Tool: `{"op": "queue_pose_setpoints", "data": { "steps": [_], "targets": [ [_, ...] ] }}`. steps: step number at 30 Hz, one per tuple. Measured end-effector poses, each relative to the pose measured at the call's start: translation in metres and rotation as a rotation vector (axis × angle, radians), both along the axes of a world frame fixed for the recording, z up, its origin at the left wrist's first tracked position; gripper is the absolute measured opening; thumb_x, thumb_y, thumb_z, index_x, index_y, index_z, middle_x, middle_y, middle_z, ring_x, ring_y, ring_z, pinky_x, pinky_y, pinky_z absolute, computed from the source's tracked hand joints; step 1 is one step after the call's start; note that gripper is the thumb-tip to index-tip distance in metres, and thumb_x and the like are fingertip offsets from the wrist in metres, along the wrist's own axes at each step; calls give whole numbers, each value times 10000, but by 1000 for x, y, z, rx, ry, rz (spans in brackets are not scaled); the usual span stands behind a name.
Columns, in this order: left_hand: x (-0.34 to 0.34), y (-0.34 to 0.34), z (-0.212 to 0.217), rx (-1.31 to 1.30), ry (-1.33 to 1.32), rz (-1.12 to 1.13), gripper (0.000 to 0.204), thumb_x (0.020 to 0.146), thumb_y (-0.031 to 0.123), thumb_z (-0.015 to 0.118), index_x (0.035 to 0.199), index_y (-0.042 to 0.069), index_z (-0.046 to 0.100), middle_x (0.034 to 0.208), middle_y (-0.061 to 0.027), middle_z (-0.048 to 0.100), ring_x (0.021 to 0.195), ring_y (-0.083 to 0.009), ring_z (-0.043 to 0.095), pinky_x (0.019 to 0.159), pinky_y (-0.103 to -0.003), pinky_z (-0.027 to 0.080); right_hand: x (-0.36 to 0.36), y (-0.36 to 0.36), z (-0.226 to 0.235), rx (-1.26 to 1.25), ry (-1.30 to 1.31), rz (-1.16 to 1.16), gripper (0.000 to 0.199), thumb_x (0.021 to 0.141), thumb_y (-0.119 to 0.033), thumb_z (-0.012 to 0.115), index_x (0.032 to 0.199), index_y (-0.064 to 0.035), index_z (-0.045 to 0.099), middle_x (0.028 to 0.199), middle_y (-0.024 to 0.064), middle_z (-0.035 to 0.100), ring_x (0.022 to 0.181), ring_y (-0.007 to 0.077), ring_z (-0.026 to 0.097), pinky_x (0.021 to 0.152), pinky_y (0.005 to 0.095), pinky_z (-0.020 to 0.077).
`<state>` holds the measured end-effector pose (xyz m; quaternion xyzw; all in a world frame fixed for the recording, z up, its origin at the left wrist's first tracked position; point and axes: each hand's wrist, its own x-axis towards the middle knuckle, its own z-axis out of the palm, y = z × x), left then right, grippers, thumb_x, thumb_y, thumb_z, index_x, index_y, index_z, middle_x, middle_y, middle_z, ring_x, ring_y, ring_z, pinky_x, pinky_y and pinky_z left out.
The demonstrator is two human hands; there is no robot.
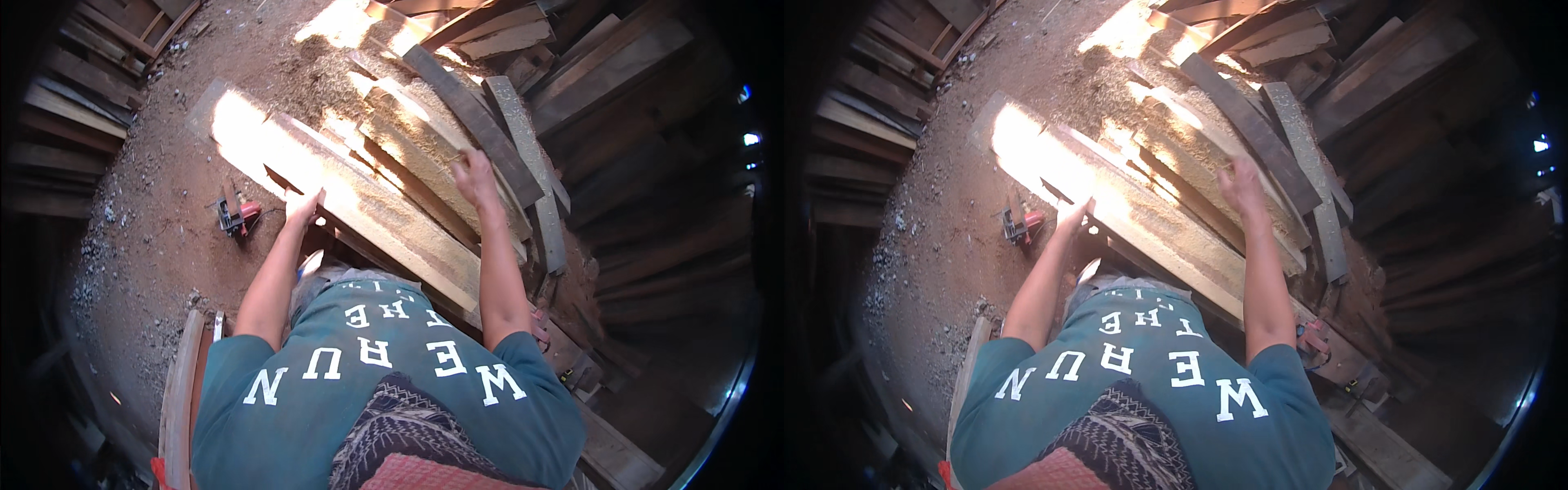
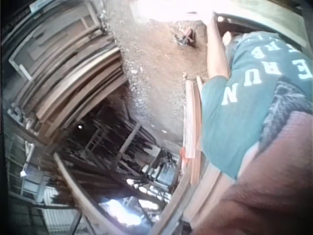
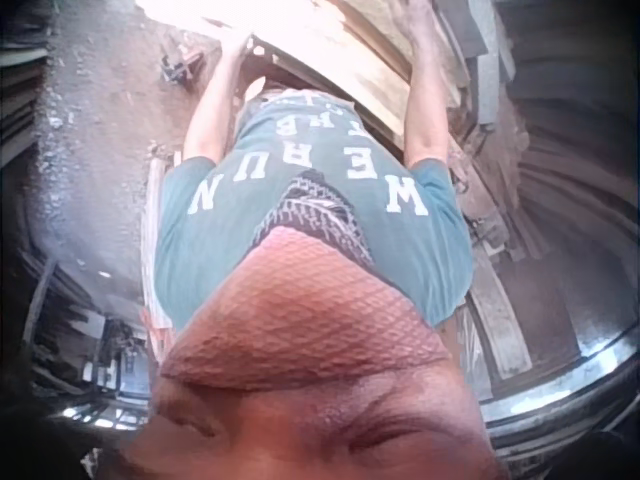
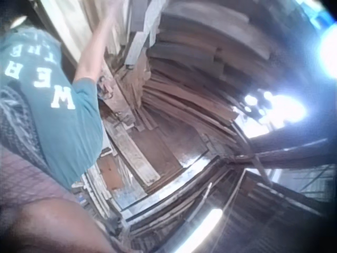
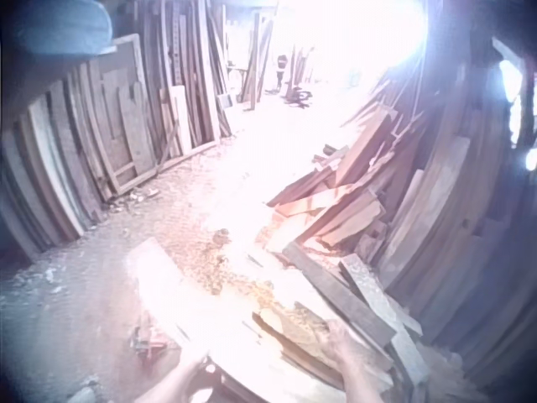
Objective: The person uses a circular saw to cut a plank of wood, then switches to an electric planer to smooth the surface of the cut piece. The person handles the wood pieces by hand, moving them aside after processing.
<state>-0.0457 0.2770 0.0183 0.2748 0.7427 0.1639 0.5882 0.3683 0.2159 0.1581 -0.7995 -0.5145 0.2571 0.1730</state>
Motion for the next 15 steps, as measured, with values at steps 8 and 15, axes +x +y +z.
{"op": "queue_pose_setpoints", "data": {
  "steps": [8, 15],
  "targets": [
    [-31, -25, -28, -33, -180, -107, 491, 968, 268, 760, 1365, 36, 589, 1240, -87, 681, 997, -229, 685, 847, -373, 579, -126, -188, -44, -500, 78, 349, 914, 818, -437, 865, 1570, -84, 481, 1548, 263, 503, 1457, 431, 465, 1226, 567, 363],
    [-32, -120, 0, -265, -364, -153, 319, 982, 348, 806, 1037, 51, 705, 885, -61, 727, 754, -167, 715, 657, -305, 593, -128, -272, -54, -402, -151, 232, 1051, 719, -224, 926, 1610, -128, 378, 1454, 233, 494, 1380, 438, 470, 1137, 582, 388]
  ]
}}
